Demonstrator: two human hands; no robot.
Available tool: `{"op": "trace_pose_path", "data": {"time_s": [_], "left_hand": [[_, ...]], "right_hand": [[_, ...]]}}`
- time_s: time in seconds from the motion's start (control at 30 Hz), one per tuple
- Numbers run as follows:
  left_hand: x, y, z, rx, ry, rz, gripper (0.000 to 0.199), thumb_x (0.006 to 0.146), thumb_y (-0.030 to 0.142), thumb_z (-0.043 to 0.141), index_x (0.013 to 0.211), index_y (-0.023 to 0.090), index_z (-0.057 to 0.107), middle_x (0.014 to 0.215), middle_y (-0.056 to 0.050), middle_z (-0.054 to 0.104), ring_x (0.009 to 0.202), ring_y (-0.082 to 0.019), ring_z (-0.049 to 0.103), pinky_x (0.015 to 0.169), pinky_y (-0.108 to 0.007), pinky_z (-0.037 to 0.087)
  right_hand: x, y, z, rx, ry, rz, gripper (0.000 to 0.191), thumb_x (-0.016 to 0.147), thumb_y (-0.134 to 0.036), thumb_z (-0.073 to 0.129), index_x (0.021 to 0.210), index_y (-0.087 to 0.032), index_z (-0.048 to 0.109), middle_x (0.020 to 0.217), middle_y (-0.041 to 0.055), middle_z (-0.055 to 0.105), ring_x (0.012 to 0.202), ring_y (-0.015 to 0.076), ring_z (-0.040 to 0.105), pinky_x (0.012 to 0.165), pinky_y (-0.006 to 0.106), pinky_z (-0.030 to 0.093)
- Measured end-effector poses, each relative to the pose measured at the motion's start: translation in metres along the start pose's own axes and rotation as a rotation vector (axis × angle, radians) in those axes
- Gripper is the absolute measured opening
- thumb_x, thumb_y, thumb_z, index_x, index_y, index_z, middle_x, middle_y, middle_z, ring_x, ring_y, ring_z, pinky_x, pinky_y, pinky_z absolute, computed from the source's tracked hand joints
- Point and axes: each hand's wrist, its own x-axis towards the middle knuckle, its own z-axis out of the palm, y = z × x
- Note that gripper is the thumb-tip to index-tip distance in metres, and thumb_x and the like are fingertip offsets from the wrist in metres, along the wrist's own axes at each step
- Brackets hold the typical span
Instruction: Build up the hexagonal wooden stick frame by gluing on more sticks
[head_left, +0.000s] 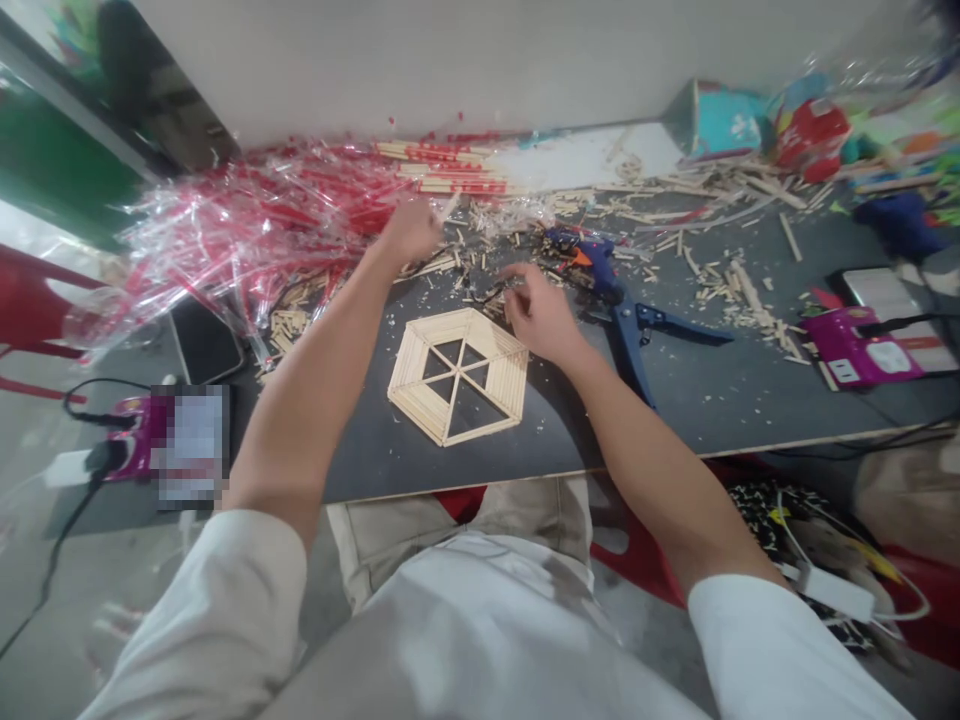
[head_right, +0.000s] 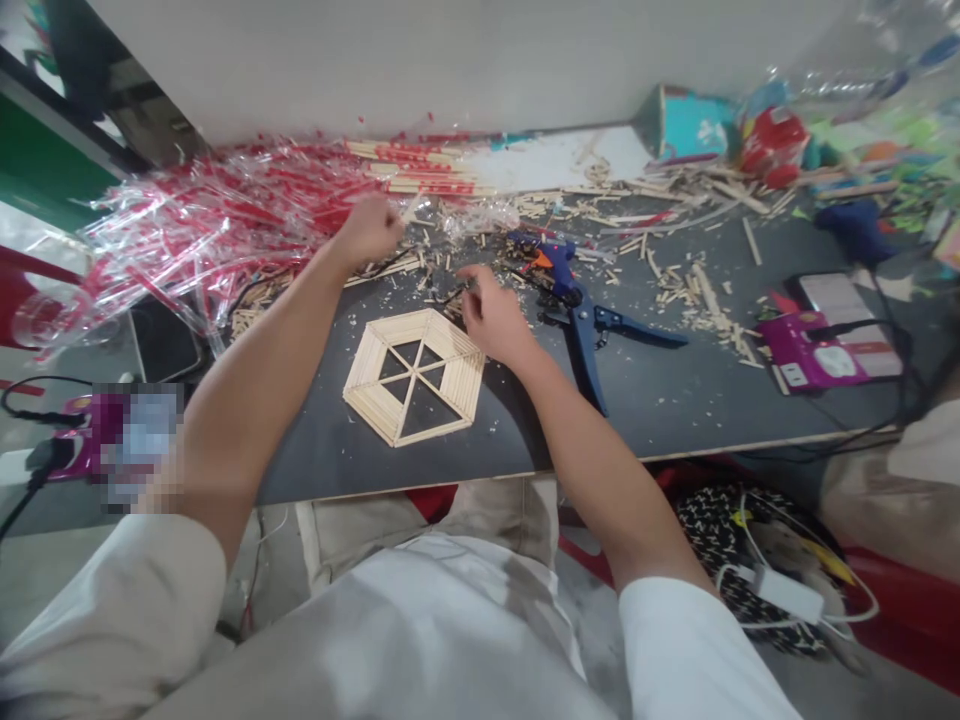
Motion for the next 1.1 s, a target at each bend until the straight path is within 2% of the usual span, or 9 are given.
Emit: {"op": "trace_pose_path", "data": {"time_s": [0.07,0.13,0.23,0.3,0.43,0.6,0.7,0.9,1.1], "left_hand": [[-0.018,-0.007,-0.010,-0.036,0.059,-0.007,0.030,0.110,0.034,0.053,0.099,0.013,0.070,0.091,-0.005,0.078,0.088,-0.014,0.059,0.095,-0.032,0.049],[-0.045,-0.015,-0.017,-0.152,0.166,0.045,0.030,0.115,0.037,0.044,0.115,0.013,0.062,0.101,0.000,0.077,0.086,-0.010,0.059,0.094,-0.030,0.050],[-0.098,-0.025,-0.018,-0.227,0.299,0.151,0.029,0.112,0.043,0.050,0.130,0.020,0.056,0.106,0.004,0.076,0.098,-0.012,0.064,0.093,-0.032,0.050],[-0.134,-0.028,-0.013,-0.242,0.363,0.189,0.025,0.107,0.039,0.060,0.126,0.024,0.062,0.108,0.001,0.078,0.100,-0.017,0.069,0.090,-0.035,0.052],[-0.182,-0.027,0.003,-0.251,0.265,0.227,0.013,0.102,0.028,0.063,0.112,0.022,0.069,0.101,-0.004,0.080,0.093,-0.019,0.075,0.085,-0.032,0.054],[-0.191,-0.016,0.015,-0.262,0.317,0.298,0.016,0.104,0.030,0.062,0.111,0.020,0.073,0.101,-0.006,0.081,0.091,-0.018,0.075,0.085,-0.029,0.055],[-0.193,-0.009,0.015,-0.238,0.250,0.404,0.022,0.107,0.033,0.056,0.113,0.021,0.074,0.105,-0.007,0.080,0.097,-0.020,0.075,0.089,-0.032,0.056],[-0.200,-0.005,0.010,-0.245,0.198,0.465,0.030,0.111,0.035,0.049,0.119,0.021,0.074,0.109,-0.009,0.080,0.101,-0.020,0.075,0.092,-0.034,0.057],[-0.203,-0.003,0.005,-0.222,0.149,0.479,0.030,0.110,0.031,0.049,0.119,0.020,0.075,0.109,-0.010,0.081,0.101,-0.021,0.077,0.092,-0.032,0.057]], "right_hand": [[0.000,-0.001,-0.002,0.037,-0.070,-0.021,0.034,0.099,-0.019,0.049,0.132,-0.021,0.054,0.071,-0.0001,0.067,0.064,0.0217,0.062,0.072,0.039,0.049],[0.000,-0.003,-0.006,0.068,-0.159,-0.047,0.037,0.098,-0.016,0.048,0.133,-0.020,0.055,0.082,0.0038,0.074,0.071,0.0217,0.067,0.076,0.038,0.051],[-0.001,-0.008,-0.009,0.086,-0.235,-0.089,0.035,0.092,-0.012,0.048,0.124,-0.018,0.062,0.099,0.0092,0.078,0.083,0.0223,0.070,0.080,0.037,0.052],[-0.002,-0.013,-0.008,0.108,-0.262,-0.103,0.033,0.090,-0.010,0.047,0.116,-0.018,0.066,0.101,0.0102,0.079,0.086,0.0222,0.070,0.083,0.038,0.053],[-0.005,-0.023,-0.003,0.149,-0.308,-0.092,0.030,0.091,-0.015,0.050,0.114,-0.017,0.070,0.102,0.0098,0.079,0.081,0.0203,0.068,0.080,0.037,0.053],[-0.007,-0.035,0.000,0.105,-0.227,-0.107,0.027,0.096,-0.033,0.062,0.115,-0.018,0.073,0.100,0.0091,0.078,0.073,0.0187,0.064,0.074,0.037,0.051],[-0.009,-0.039,0.004,0.156,-0.203,-0.100,0.030,0.095,-0.041,0.068,0.116,-0.020,0.073,0.093,0.0055,0.077,0.068,0.0166,0.063,0.070,0.035,0.049],[-0.016,-0.045,0.016,0.237,-0.126,-0.041,0.034,0.091,-0.059,0.073,0.095,-0.024,0.074,0.070,-0.0014,0.067,0.062,0.0154,0.055,0.063,0.033,0.043],[-0.017,-0.049,0.016,0.417,-0.113,0.078,0.035,0.086,-0.060,0.078,0.093,-0.025,0.075,0.059,-0.0049,0.060,0.051,0.0132,0.050,0.051,0.030,0.039]]}}
